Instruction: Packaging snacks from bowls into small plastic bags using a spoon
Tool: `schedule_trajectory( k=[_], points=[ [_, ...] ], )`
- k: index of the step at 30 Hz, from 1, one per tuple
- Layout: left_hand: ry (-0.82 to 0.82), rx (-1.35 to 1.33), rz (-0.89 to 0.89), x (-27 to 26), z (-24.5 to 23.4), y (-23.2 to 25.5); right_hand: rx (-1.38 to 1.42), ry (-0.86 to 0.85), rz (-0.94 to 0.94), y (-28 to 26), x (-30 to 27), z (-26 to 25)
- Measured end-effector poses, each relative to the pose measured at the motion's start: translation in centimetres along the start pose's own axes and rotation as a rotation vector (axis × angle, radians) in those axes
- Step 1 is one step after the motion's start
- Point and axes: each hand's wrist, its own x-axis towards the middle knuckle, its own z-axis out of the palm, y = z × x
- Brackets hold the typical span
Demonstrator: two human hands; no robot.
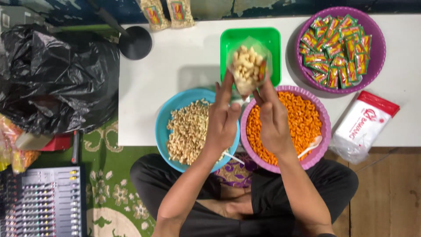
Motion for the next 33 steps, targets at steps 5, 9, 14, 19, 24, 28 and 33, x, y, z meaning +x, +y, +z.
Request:
schedule_trajectory(
  k=[5,9,14,19,24,28,33],
  points=[
    [-0.026,0.022,-0.001,4.3,-1.1,-3.6,-0.006,-0.056,0.048,2.9,5.1,-0.8],
    [-0.031,0.032,-0.031,5.2,-1.4,-5.8,-0.004,-0.088,0.089,3.4,6.6,-0.9],
    [-0.028,0.048,-0.054,5.4,-1.4,-6.3,0.008,-0.097,0.147,3.5,7.4,-0.7],
    [-0.036,0.07,-0.061,5.4,-1.6,-7.0,-0.017,-0.122,0.212,3.1,8.1,-0.7],
    [-0.039,0.083,-0.073,5.1,-1.6,-7.8,-0.037,-0.125,0.259,3.3,8.2,-0.4],
    [-0.036,0.081,-0.078,5.1,-1.4,-7.7,-0.074,-0.133,0.274,2.9,8.3,-0.3],
    [-0.023,0.077,-0.075,5.0,-1.5,-8.0,-0.092,-0.14,0.285,2.8,8.5,-0.1]
  ],
)
